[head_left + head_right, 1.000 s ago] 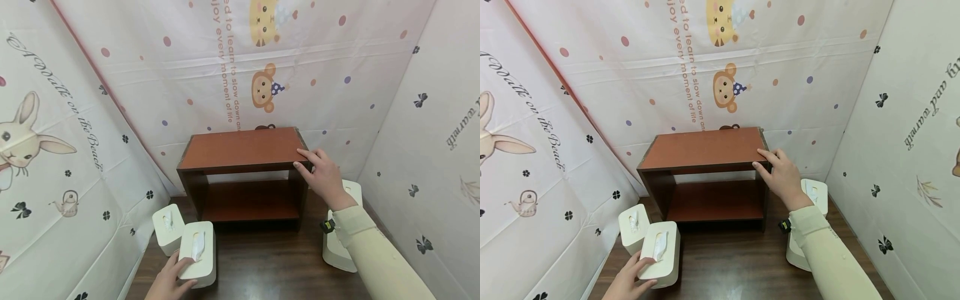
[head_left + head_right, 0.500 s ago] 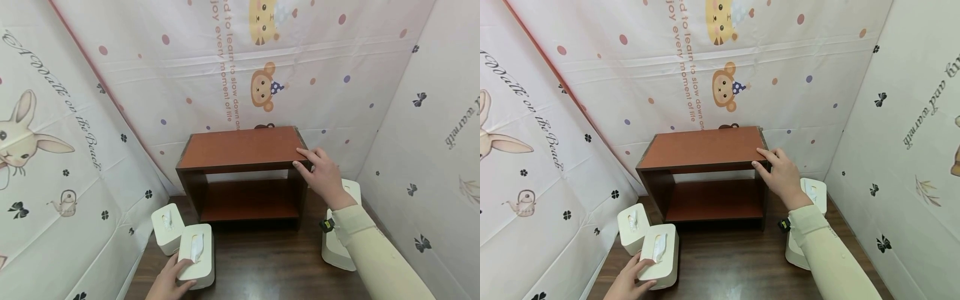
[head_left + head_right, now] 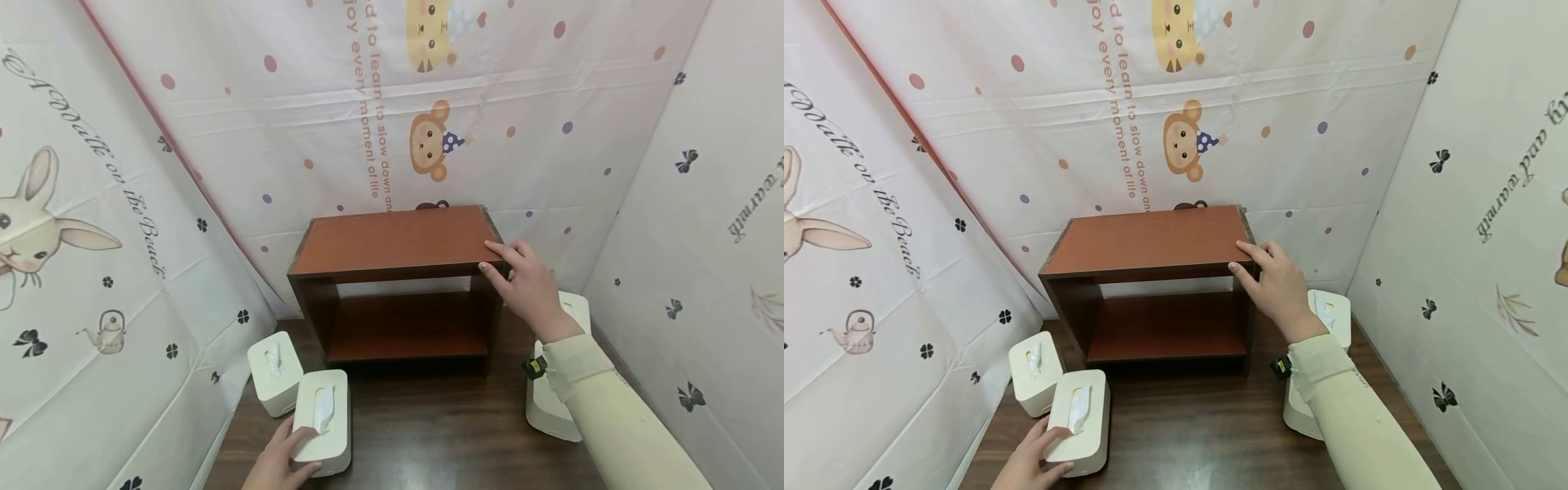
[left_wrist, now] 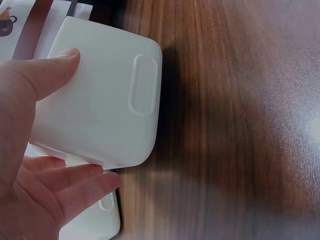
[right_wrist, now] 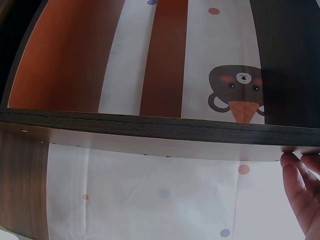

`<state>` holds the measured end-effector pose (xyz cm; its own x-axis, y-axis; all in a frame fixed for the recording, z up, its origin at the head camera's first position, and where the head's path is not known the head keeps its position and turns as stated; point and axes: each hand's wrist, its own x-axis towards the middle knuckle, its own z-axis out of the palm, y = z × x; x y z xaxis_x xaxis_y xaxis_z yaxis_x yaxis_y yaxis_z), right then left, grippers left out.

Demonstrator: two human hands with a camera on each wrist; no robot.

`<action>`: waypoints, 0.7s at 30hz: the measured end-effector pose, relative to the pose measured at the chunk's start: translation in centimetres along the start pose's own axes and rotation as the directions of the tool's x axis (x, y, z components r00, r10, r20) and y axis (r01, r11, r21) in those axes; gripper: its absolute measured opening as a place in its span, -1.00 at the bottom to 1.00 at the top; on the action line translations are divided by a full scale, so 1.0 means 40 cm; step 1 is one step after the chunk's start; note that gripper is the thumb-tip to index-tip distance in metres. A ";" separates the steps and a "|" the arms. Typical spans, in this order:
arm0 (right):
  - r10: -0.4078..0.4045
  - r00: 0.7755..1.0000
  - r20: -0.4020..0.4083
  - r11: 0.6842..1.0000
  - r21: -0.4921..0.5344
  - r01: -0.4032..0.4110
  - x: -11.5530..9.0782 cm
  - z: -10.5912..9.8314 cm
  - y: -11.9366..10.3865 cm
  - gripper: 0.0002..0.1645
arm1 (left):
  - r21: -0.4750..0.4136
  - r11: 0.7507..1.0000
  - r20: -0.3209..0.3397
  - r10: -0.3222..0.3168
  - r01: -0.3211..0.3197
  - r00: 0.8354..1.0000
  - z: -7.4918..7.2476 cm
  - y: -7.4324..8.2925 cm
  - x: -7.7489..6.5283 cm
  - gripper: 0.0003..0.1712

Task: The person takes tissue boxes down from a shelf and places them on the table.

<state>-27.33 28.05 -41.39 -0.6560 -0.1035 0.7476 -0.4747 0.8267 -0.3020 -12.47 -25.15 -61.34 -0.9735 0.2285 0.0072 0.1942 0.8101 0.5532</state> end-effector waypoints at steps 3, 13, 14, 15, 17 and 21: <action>0.000 1.000 0.001 1.000 -0.005 0.000 0.001 0.002 0.000 -0.40 | -0.014 1.000 0.017 0.000 0.000 1.000 0.009 -0.006 0.002 -0.40; -0.016 1.000 0.004 1.000 -0.001 0.016 0.002 0.015 -0.003 -0.41 | -0.035 0.998 0.100 0.046 -0.043 0.994 0.021 -0.035 0.023 -0.42; -0.017 1.000 0.008 1.000 -0.003 0.017 0.001 0.016 -0.003 -0.41 | -0.031 0.998 0.121 0.051 -0.048 0.991 0.018 -0.035 0.026 -0.42; -0.018 1.000 0.009 1.000 -0.002 0.018 0.000 0.018 -0.003 -0.41 | -0.030 0.998 0.141 0.053 -0.049 0.989 0.013 -0.035 0.031 -0.42; -0.015 1.000 0.010 1.000 0.002 0.015 -0.001 0.020 -0.003 -0.41 | -0.027 0.998 0.170 0.054 -0.050 0.984 0.004 -0.031 0.038 -0.41; -0.011 1.000 0.006 1.000 0.016 0.011 0.000 0.022 -0.002 -0.41 | -0.023 0.999 0.168 0.047 -0.044 0.985 -0.009 -0.010 0.043 -0.31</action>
<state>-27.81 27.48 -41.89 -0.6539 -0.1162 0.7476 -0.4916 0.8164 -0.3031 -14.25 -25.28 -61.23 -0.9293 0.3537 -0.1065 0.2339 0.7867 0.5714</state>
